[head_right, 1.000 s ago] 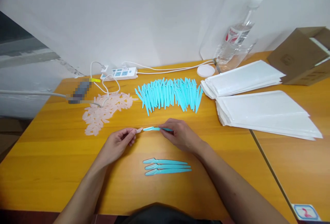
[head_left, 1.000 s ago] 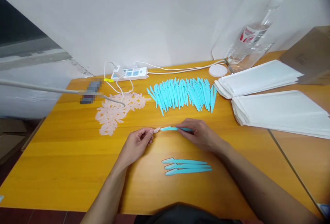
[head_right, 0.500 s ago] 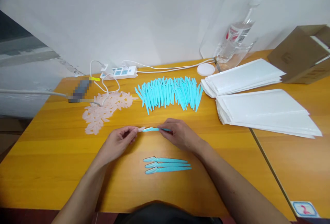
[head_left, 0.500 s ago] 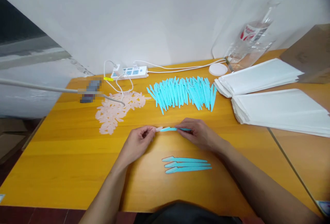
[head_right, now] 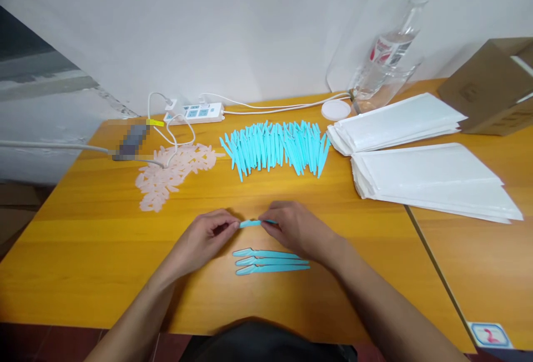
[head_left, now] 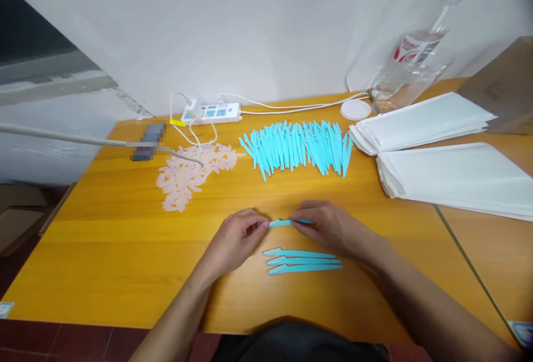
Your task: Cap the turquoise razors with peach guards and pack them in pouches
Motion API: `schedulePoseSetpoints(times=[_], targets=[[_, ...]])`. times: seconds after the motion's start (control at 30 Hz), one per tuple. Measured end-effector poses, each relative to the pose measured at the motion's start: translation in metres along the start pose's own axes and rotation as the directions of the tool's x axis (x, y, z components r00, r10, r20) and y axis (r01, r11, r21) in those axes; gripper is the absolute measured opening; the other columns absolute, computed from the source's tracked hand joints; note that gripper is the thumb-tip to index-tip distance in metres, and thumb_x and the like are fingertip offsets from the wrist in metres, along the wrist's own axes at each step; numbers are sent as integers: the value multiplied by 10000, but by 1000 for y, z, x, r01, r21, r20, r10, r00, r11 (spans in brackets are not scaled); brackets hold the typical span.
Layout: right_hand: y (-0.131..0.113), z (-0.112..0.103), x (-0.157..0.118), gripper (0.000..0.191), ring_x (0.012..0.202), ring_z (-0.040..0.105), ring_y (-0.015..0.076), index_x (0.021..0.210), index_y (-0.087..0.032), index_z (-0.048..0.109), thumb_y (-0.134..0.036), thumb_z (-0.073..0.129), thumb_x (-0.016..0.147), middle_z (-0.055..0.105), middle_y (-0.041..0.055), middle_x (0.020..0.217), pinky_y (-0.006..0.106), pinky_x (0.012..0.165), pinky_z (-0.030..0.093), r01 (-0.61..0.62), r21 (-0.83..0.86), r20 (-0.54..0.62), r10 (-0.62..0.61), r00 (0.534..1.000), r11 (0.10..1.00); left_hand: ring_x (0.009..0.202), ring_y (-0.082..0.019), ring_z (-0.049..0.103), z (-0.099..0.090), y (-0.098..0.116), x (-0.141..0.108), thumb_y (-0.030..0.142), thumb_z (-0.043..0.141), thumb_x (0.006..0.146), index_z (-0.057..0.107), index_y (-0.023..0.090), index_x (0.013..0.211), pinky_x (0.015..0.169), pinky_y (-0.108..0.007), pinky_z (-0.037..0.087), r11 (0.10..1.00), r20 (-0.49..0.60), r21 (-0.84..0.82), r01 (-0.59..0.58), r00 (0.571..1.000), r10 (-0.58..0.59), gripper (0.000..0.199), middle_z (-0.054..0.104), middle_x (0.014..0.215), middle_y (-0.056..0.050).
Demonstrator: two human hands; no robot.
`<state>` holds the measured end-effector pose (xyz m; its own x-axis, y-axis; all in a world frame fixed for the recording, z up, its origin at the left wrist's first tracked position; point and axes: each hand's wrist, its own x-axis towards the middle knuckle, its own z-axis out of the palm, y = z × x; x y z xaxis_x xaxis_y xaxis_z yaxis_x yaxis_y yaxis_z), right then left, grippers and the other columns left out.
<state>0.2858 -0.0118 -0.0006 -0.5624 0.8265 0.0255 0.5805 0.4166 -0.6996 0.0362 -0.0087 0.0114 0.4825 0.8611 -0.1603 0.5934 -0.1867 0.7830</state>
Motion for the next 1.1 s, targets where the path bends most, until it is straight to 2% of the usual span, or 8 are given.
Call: schedulePoseSetpoints(times=[0.3, 0.4, 0.5, 0.57, 0.67, 0.77, 0.93, 1.1], targets=[[-15, 20, -28, 223, 762, 632, 178, 870, -203, 771, -219, 573, 973, 665, 71, 818, 274, 674, 453, -15, -69, 46, 18, 999, 997, 875, -190, 618, 6, -2, -28, 271, 550, 987, 756, 229, 987, 770, -298, 455, 967, 62, 204, -150, 988, 141, 210, 678, 883, -56], [-13, 11, -27, 250, 720, 628, 174, 841, -210, 758, -230, 550, 979, 668, 58, 783, 272, 641, 441, -30, -77, 53, 34, 998, 997, 877, -179, 632, 1, -2, -32, 278, 548, 989, 756, 239, 1036, 779, -288, 471, 975, 40, 180, -130, 991, 124, 217, 691, 916, -52], [0, -12, -29, 234, 722, 648, 184, 897, -221, 759, -279, 544, 969, 710, 58, 818, 284, 657, 456, -146, -88, -94, 138, 986, 985, 900, -177, 653, -18, -14, -38, 320, 543, 992, 747, 236, 1066, 804, -280, 496, 988, -86, 139, -68, 993, 81, 233, 709, 986, -59], [15, -31, -30, 219, 733, 668, 199, 915, -223, 767, -336, 580, 934, 744, 59, 857, 298, 669, 465, -310, -105, -277, 272, 921, 945, 923, -189, 663, -39, -33, -45, 354, 549, 981, 744, 223, 1052, 814, -287, 508, 980, -264, 197, 25, 964, 28, 246, 716, 1020, -65], [42, -57, -25, 240, 741, 681, 234, 879, -220, 773, -401, 616, 879, 756, 63, 814, 330, 696, 469, -599, -136, -515, 460, 724, 789, 903, -206, 677, -71, -70, -56, 382, 545, 959, 735, 213, 1082, 788, -310, 512, 857, -534, 406, 317, 844, -59, 283, 715, 1072, -64], [65, -73, -10, 350, 812, 691, 294, 953, -178, 766, -471, 600, 857, 759, 121, 834, 376, 738, 480, -784, -164, -581, 584, 567, 599, 959, -235, 687, -89, -98, -62, 353, 520, 944, 715, 221, 1178, 778, -330, 511, 699, -587, 524, 487, 801, -117, 332, 683, 1215, -74], [87, -79, 20, 445, 883, 691, 328, 959, -155, 756, -537, 554, 850, 757, 174, 923, 400, 769, 489, -837, -161, -548, 658, 517, 523, 935, -219, 697, -93, -106, -58, 378, 501, 948, 704, 229, 1202, 759, -309, 511, 667, -582, 541, 511, 801, -141, 358, 684, 1219, -70], [94, -84, 34, 322, 871, 693, 322, 882, -160, 770, -415, 592, 796, 756, 147, 855, 377, 742, 475, -843, -155, -528, 678, 512, 516, 929, -245, 706, -98, -103, -54, 436, 466, 963, 729, 216, 1152, 764, -327, 516, 665, -596, 525, 531, 787, -159, 391, 713, 1140, -86]])
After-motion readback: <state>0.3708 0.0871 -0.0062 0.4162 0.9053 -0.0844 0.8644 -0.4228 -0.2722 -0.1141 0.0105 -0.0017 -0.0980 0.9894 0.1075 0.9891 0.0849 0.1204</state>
